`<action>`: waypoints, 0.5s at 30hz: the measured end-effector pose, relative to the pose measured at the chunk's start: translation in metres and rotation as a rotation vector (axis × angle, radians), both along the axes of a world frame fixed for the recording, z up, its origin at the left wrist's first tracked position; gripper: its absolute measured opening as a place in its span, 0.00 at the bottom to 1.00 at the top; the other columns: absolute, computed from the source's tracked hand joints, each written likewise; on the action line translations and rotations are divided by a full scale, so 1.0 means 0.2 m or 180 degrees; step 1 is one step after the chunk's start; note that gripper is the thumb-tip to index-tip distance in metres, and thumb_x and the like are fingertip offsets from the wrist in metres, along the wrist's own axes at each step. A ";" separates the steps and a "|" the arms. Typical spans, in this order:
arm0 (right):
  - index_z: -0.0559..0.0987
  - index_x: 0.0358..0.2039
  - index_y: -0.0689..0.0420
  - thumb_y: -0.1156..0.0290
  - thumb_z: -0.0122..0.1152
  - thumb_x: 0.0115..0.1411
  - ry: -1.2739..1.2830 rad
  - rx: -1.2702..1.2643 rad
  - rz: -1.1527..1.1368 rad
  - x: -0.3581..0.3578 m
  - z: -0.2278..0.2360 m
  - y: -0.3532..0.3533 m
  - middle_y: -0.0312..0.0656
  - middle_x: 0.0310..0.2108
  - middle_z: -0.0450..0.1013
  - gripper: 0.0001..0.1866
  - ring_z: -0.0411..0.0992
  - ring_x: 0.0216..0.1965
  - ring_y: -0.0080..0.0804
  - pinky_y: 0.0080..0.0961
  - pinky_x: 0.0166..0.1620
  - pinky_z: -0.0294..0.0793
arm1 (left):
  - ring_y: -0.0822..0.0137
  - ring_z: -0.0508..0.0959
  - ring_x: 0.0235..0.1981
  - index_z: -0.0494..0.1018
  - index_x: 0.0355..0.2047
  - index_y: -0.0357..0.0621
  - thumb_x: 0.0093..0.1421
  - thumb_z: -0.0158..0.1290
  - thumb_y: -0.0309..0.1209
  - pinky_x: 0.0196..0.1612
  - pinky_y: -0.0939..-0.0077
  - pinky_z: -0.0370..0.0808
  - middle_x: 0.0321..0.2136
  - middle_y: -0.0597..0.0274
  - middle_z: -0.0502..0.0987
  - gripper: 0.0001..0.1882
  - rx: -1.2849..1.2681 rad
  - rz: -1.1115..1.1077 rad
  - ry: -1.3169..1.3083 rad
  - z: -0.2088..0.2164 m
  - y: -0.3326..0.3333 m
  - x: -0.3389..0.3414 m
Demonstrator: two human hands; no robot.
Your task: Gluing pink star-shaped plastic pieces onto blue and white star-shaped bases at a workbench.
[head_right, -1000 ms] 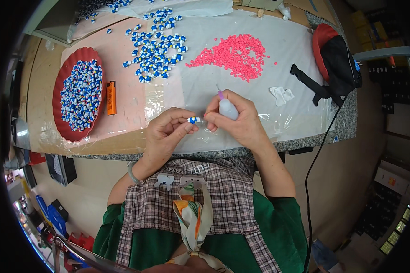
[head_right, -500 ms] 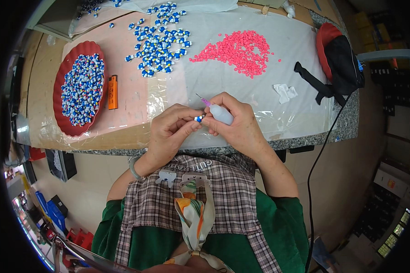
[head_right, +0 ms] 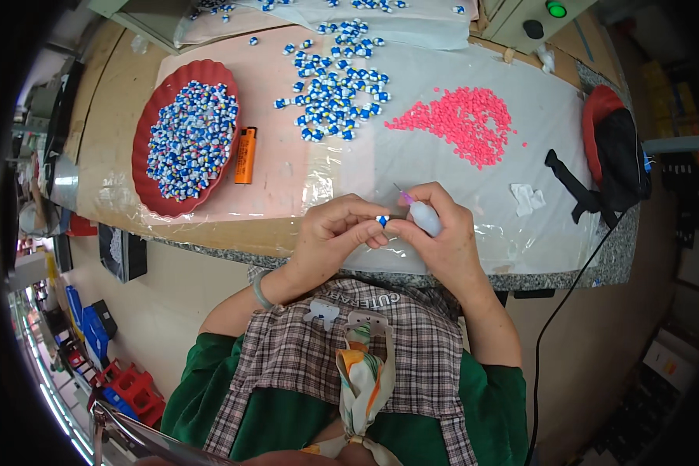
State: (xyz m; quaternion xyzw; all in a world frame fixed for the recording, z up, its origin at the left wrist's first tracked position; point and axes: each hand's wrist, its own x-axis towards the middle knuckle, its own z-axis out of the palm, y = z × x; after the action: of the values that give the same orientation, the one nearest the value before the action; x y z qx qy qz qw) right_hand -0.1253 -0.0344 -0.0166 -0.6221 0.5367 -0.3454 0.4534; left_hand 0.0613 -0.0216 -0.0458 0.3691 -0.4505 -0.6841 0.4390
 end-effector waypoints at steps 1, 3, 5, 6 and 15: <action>0.73 0.36 0.58 0.76 0.70 0.49 -0.0017 -0.0026 0.0026 0.01 -0.01 0.00 0.31 0.24 0.68 0.15 0.64 0.26 0.15 0.15 0.30 0.64 | 0.67 0.81 0.35 0.74 0.45 0.32 0.62 0.52 0.20 0.39 0.78 0.80 0.36 0.57 0.76 0.11 -0.0072 0.0045 0.0062 0.01 -0.01 0.01; 0.73 0.36 0.58 0.78 0.67 0.51 -0.0685 0.0222 0.0065 0.01 -0.02 0.00 0.31 0.25 0.68 0.13 0.63 0.25 0.15 0.14 0.29 0.64 | 0.68 0.79 0.39 0.71 0.45 0.34 0.63 0.51 0.22 0.40 0.78 0.78 0.38 0.58 0.76 0.10 0.0615 -0.0159 0.0483 0.03 -0.02 0.03; 0.73 0.36 0.59 0.78 0.65 0.52 -0.0789 0.0292 0.0009 0.00 -0.03 -0.01 0.30 0.26 0.68 0.12 0.63 0.25 0.14 0.14 0.28 0.63 | 0.71 0.79 0.36 0.71 0.44 0.35 0.62 0.51 0.21 0.37 0.80 0.78 0.38 0.59 0.77 0.10 0.0676 0.0098 0.0766 0.06 -0.05 0.07; 0.73 0.36 0.59 0.79 0.63 0.53 -0.0883 0.0405 -0.0014 0.00 -0.04 -0.01 0.30 0.26 0.68 0.10 0.63 0.25 0.14 0.13 0.27 0.63 | 0.74 0.79 0.33 0.71 0.43 0.36 0.61 0.51 0.21 0.33 0.82 0.77 0.37 0.60 0.78 0.09 0.0682 0.0311 0.1076 0.07 -0.07 0.10; 0.73 0.32 0.59 0.79 0.59 0.57 -0.0091 -0.0040 0.0016 -0.05 -0.10 0.00 0.29 0.24 0.67 0.04 0.63 0.22 0.13 0.13 0.25 0.62 | 0.49 0.72 0.32 0.72 0.37 0.37 0.49 0.55 0.20 0.36 0.58 0.71 0.31 0.48 0.70 0.13 -0.2401 0.1346 -0.2986 0.00 -0.33 0.31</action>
State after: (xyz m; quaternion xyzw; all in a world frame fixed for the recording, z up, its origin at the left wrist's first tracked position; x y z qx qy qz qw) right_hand -0.1352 -0.0350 -0.0376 -0.6213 0.5264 -0.3565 0.4580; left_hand 0.1235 -0.0877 -0.0466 0.5305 -0.7222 -0.1427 0.4203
